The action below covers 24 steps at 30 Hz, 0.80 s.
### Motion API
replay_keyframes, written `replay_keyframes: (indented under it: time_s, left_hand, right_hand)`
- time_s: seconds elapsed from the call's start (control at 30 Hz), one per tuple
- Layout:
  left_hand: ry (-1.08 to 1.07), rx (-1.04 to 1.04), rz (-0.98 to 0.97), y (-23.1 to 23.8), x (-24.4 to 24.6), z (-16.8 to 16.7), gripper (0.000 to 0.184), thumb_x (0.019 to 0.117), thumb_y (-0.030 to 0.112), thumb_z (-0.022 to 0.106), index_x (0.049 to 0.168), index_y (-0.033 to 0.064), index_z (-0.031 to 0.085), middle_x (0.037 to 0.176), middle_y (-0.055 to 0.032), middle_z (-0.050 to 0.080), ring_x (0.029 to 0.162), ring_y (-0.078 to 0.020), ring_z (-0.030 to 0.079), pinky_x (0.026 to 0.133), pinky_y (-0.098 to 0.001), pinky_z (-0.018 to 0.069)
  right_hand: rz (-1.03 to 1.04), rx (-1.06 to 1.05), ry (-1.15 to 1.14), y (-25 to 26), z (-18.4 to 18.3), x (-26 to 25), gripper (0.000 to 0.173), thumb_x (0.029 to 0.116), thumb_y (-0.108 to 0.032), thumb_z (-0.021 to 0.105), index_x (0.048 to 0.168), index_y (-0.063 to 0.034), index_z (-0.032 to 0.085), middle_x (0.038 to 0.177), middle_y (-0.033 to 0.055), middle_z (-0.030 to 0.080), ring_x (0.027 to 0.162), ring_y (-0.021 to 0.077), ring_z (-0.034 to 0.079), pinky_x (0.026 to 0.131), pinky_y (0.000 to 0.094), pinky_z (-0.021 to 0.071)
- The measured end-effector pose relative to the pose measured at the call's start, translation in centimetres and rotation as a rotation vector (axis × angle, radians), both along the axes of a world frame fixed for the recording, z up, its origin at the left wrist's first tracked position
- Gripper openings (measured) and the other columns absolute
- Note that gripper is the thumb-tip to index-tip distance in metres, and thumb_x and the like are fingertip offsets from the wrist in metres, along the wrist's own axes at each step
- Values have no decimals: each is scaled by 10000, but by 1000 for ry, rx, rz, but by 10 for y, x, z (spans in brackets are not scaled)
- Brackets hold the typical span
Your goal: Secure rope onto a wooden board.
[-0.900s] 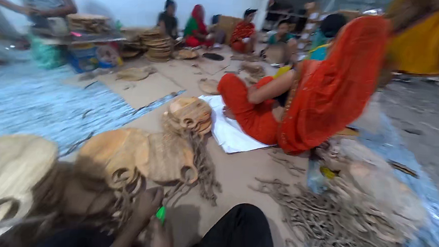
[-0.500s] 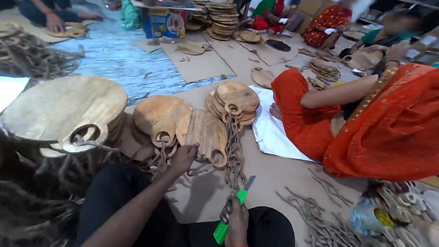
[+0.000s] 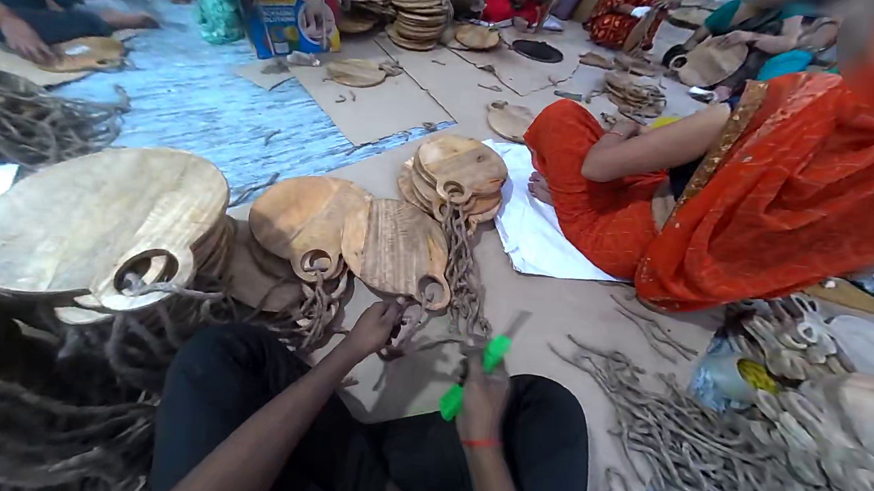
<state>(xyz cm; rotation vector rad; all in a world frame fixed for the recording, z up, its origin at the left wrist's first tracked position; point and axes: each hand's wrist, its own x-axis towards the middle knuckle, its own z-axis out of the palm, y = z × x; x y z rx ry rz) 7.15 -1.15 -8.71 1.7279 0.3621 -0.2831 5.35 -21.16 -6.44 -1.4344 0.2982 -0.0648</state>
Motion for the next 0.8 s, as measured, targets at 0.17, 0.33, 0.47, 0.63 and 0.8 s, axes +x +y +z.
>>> replay_keyframes:
  time_s: [0.17,0.33,0.47,0.63,0.8]
  left_hand:
    - [-22,-419,93,4,3,0,654,1110,494,82,1153,115,612,706,22,530,550,-95,494,497,-244,436]
    - [-32,-494,100,-6,5,14,580,1133,343,115,1335,83,592,787,10,579,640,-98,551,599,-251,485]
    - [-39,-400,-10,5,4,2,412,1117,276,305,1375,100,573,901,-3,612,723,-99,581,669,-269,512]
    - [-138,-210,-538,-7,-18,19,349,964,80,644,1291,-12,565,1028,-83,676,851,-132,651,803,-346,568]
    - [52,-430,-1027,-42,-37,14,353,941,16,592,1286,-56,611,1133,-121,693,968,-127,646,923,-349,533]
  right_hand:
    - [-555,11,-308,-113,59,-1,95,1081,-88,423,1091,-53,510,647,-81,528,484,2,515,469,166,483]
    - [-481,-123,-393,-131,66,-11,172,1055,-48,421,1209,17,459,733,-41,558,498,9,527,458,167,490]
    - [-23,41,40,-62,29,5,297,1075,-125,460,1322,21,534,886,23,645,509,38,494,444,188,429]
    - [415,77,464,-1,-55,28,360,1101,-294,466,1314,-27,580,986,81,650,652,111,558,537,258,453]
    - [323,-146,439,12,-74,50,325,1054,-241,595,1264,7,614,1000,140,660,704,166,587,569,305,462]
